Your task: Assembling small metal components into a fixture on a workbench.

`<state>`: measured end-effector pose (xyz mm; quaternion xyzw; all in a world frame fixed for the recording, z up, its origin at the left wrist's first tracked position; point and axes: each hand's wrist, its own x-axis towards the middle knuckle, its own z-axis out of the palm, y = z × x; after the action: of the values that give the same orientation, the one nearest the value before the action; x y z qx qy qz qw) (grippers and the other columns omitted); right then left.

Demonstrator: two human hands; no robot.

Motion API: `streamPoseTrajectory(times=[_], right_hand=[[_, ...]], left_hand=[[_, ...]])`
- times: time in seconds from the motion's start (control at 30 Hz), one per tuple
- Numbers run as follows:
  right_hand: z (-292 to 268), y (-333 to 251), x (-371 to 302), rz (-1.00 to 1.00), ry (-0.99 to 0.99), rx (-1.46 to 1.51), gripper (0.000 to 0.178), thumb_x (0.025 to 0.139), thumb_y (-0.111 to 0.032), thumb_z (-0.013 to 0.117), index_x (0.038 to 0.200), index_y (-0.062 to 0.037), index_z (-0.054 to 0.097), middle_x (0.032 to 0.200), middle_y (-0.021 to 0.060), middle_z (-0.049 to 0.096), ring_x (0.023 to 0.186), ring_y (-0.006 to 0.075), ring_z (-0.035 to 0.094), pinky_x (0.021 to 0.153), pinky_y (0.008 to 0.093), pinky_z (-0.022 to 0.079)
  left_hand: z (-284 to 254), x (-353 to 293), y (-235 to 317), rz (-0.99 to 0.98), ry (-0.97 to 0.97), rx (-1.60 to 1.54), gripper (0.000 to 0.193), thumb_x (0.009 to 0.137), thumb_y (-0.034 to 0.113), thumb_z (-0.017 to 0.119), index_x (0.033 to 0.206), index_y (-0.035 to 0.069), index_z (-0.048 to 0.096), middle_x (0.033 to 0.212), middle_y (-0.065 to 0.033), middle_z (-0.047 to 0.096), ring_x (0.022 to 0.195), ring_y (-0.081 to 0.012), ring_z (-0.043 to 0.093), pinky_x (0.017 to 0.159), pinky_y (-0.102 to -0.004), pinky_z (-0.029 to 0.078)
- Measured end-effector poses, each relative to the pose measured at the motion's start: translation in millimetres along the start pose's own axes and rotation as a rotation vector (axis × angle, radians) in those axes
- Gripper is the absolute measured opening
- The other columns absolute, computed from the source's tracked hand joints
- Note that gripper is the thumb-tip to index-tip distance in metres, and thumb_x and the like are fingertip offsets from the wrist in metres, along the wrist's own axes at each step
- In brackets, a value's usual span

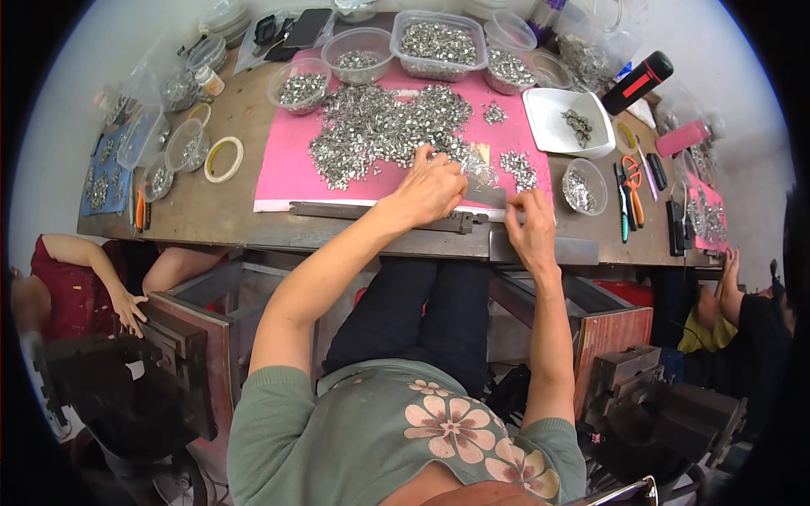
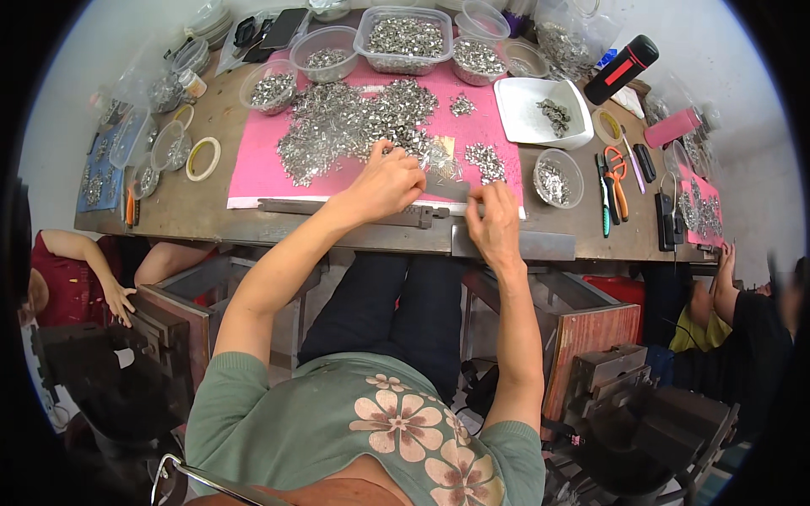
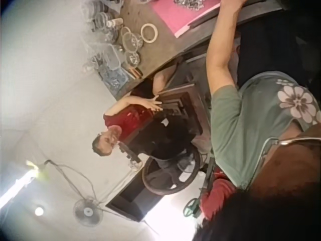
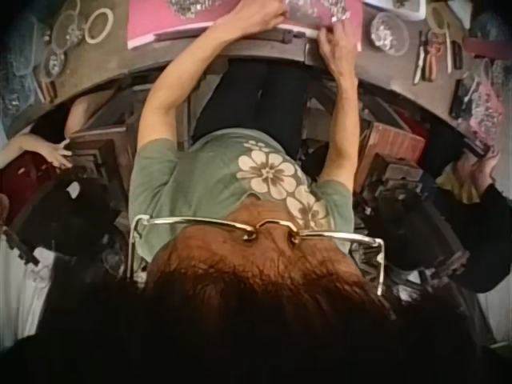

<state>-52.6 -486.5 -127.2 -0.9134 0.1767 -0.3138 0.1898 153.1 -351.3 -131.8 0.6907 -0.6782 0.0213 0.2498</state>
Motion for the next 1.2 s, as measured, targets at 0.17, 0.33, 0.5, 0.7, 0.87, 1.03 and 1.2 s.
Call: streamPoseTrajectory(times=[0.17,0.33,0.5,0.7,0.87,1.03,1.2], right_hand=[[23,-44,5,-0.223,-0.062,0.180,0.019,0.076,0.002,0.070,0.091,-0.0029,0.059,0.095,0.0109,0.061,0.087,0.0310,0.059,0.078,0.0416,0.045],[33,-49,3,-0.311,-0.135,0.043,0.021,0.075,0.003,0.070,0.093,-0.0030,0.061,0.099,0.0095,0.062,0.088,0.0292,0.059,0.077,0.0395,0.044],[27,-54,2,-0.412,-0.153,-0.050,0.025,0.075,0.000,0.071,0.099,-0.0026,0.063,0.100,0.0104,0.061,0.091,0.0296,0.060,0.080,0.0404,0.047],[14,-23,-12,-0.159,0.085,0.065,0.019,0.082,0.004,0.066,0.100,-0.0017,0.067,0.102,0.0139,0.066,0.094,0.0330,0.065,0.083,0.0442,0.051],[-3,28,-5,0.193,0.178,-0.034,0.009,0.086,-0.002,0.070,0.094,-0.0049,0.070,0.087,0.0101,0.060,0.081,0.0292,0.059,0.075,0.0410,0.046],[3,35,-5,0.086,0.136,-0.156,0.008,0.084,-0.005,0.072,0.091,-0.0082,0.071,0.086,0.0080,0.059,0.083,0.0281,0.058,0.075,0.0415,0.044],[2,32,3,0.014,0.081,-0.241,0.007,0.084,-0.001,0.069,0.089,-0.0029,0.065,0.085,0.0104,0.058,0.081,0.0287,0.058,0.075,0.0407,0.045]], left_hand=[[-11,-3,-14,-0.069,0.027,-0.032,0.007,0.083,0.019,0.071,0.083,0.013,0.075,0.089,-0.0036,0.067,0.098,-0.0252,0.061,0.102,-0.0524,0.033],[-4,-11,-12,-0.094,0.113,-0.070,0.013,0.083,0.026,0.075,0.083,0.013,0.075,0.087,-0.0037,0.065,0.096,-0.0240,0.060,0.100,-0.0508,0.033],[1,-14,-7,-0.133,0.178,-0.046,0.014,0.083,0.026,0.077,0.081,0.013,0.073,0.084,-0.0019,0.062,0.092,-0.0217,0.060,0.100,-0.0483,0.033],[0,-25,-8,-0.145,0.183,-0.075,0.007,0.083,0.019,0.072,0.082,0.012,0.074,0.088,-0.0029,0.062,0.096,-0.0228,0.058,0.102,-0.0512,0.032],[0,-21,-2,-0.162,0.194,-0.061,0.005,0.080,0.012,0.074,0.082,0.008,0.071,0.087,-0.0055,0.061,0.094,-0.0250,0.060,0.108,-0.0538,0.032],[2,-21,3,-0.122,0.166,0.097,0.002,0.084,0.010,0.069,0.084,0.009,0.070,0.088,-0.0058,0.059,0.093,-0.0269,0.059,0.112,-0.0596,0.030],[2,-19,-2,-0.131,0.160,0.054,0.004,0.084,0.011,0.067,0.083,0.009,0.071,0.089,-0.0055,0.059,0.094,-0.0262,0.059,0.110,-0.0593,0.030]])
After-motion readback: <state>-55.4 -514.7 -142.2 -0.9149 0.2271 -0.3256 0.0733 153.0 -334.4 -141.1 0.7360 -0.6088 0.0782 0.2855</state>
